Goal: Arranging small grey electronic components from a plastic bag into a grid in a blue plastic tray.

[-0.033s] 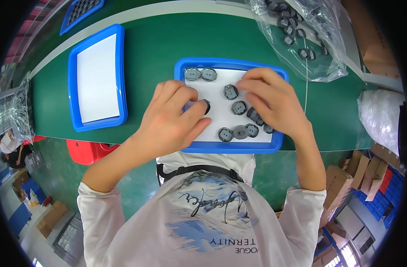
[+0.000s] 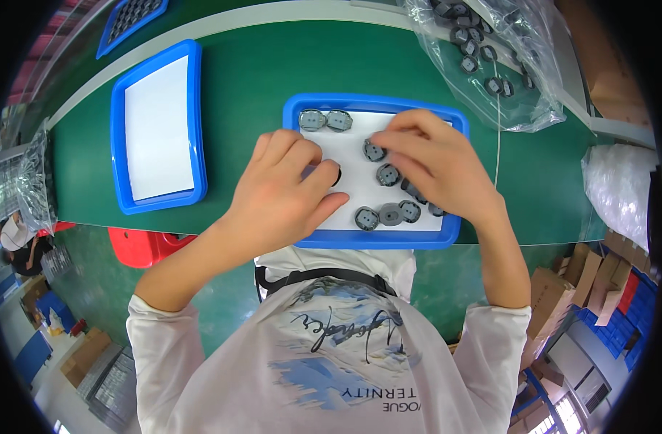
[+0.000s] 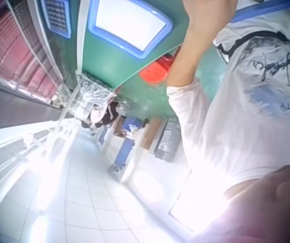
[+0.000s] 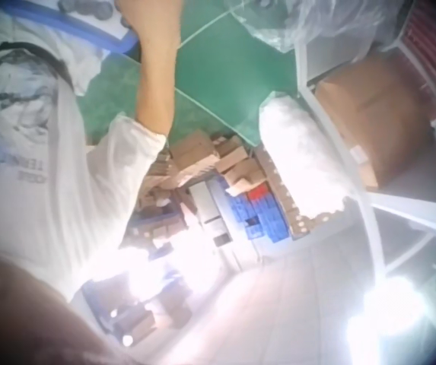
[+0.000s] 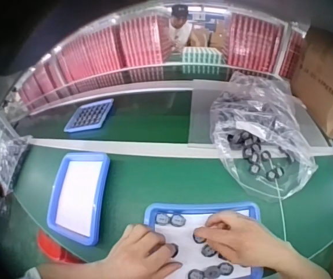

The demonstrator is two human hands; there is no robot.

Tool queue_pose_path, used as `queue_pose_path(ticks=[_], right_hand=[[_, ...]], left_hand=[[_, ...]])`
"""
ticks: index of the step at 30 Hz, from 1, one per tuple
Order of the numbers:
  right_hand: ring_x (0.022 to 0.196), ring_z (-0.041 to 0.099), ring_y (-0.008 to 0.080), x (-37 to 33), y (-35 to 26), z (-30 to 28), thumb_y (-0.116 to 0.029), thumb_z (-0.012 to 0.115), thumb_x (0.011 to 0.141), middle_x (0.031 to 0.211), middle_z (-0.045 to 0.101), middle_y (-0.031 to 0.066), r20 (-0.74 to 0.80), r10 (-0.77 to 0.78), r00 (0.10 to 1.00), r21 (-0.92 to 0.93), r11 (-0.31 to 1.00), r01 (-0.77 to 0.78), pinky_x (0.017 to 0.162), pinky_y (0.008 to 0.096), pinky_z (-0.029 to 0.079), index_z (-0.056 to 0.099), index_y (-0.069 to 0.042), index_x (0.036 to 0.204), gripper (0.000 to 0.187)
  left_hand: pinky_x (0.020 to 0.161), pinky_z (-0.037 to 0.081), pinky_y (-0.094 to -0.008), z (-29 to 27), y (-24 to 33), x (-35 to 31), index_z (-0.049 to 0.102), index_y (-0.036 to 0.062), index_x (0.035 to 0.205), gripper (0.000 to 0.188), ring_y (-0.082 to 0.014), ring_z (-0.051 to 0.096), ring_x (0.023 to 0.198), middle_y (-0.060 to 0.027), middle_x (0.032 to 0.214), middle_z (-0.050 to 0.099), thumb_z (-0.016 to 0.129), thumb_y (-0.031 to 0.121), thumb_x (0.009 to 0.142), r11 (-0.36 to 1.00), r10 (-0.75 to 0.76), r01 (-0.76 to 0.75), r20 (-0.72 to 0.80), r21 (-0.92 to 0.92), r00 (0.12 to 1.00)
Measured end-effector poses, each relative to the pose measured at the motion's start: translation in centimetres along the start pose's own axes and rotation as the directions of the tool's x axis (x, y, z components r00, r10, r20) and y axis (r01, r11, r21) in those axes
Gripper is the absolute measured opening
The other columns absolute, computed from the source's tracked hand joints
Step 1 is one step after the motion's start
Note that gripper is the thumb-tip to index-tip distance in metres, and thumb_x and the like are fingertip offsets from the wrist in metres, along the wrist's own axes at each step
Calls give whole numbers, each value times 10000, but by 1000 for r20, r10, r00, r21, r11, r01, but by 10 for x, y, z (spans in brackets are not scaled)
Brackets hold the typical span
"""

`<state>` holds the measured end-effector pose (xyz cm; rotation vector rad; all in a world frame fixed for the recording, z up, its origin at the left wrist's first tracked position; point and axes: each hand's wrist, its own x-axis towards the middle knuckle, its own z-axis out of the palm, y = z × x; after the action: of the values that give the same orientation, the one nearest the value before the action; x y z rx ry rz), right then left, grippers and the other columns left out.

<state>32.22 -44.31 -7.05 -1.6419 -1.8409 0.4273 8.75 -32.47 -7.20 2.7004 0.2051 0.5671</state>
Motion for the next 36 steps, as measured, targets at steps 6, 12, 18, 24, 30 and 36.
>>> queue_pose_path(ticks=[6,12,18,24,30,36], right_hand=[[800,646,275,11,2,-12,-99,752,843,922,616,75,131,25,991,-261,965,10,688,392,535,731,-68,994,155],[807,650,286,-9,0,-19,-143,757,846,908,611,75,-15,105,994,-399,911,-102,674,403,526,702,-71,999,178],[845,652,283,-9,5,-14,-123,752,840,930,615,76,25,63,998,-304,951,-52,707,402,530,688,-74,1001,181],[853,657,266,2,14,-2,-95,734,842,927,622,57,4,-43,999,-351,935,42,719,390,540,694,-76,963,129],[857,663,269,4,14,3,-82,720,849,910,625,59,18,-3,1000,-331,944,9,716,389,543,693,-84,957,112],[894,648,296,-2,2,-20,-146,780,795,944,642,85,-55,66,996,-240,968,-77,762,401,538,701,-69,1004,236]], left_hand=[[888,462,-409,22,4,20,663,36,844,154,-303,555,977,-97,918,576,689,79,698,1000,29,-29,-48,11,998],[920,457,-426,38,-10,58,671,17,757,83,-319,548,1052,-118,954,576,682,72,695,989,135,-128,-102,73,986],[957,449,-453,35,-17,56,695,12,776,88,-335,531,1108,-144,1054,597,690,51,697,989,67,-51,-112,138,991],[955,450,-463,30,-20,56,705,17,798,82,-335,530,1123,-133,1099,611,731,68,740,995,27,-16,-113,100,993],[949,446,-464,32,-23,57,697,25,781,89,-329,532,1112,-122,1107,608,758,71,736,995,43,-31,-132,90,990],[926,446,-452,18,-19,57,716,48,893,176,-323,533,1098,-108,1081,603,769,77,728,995,95,-90,-132,43,987]])
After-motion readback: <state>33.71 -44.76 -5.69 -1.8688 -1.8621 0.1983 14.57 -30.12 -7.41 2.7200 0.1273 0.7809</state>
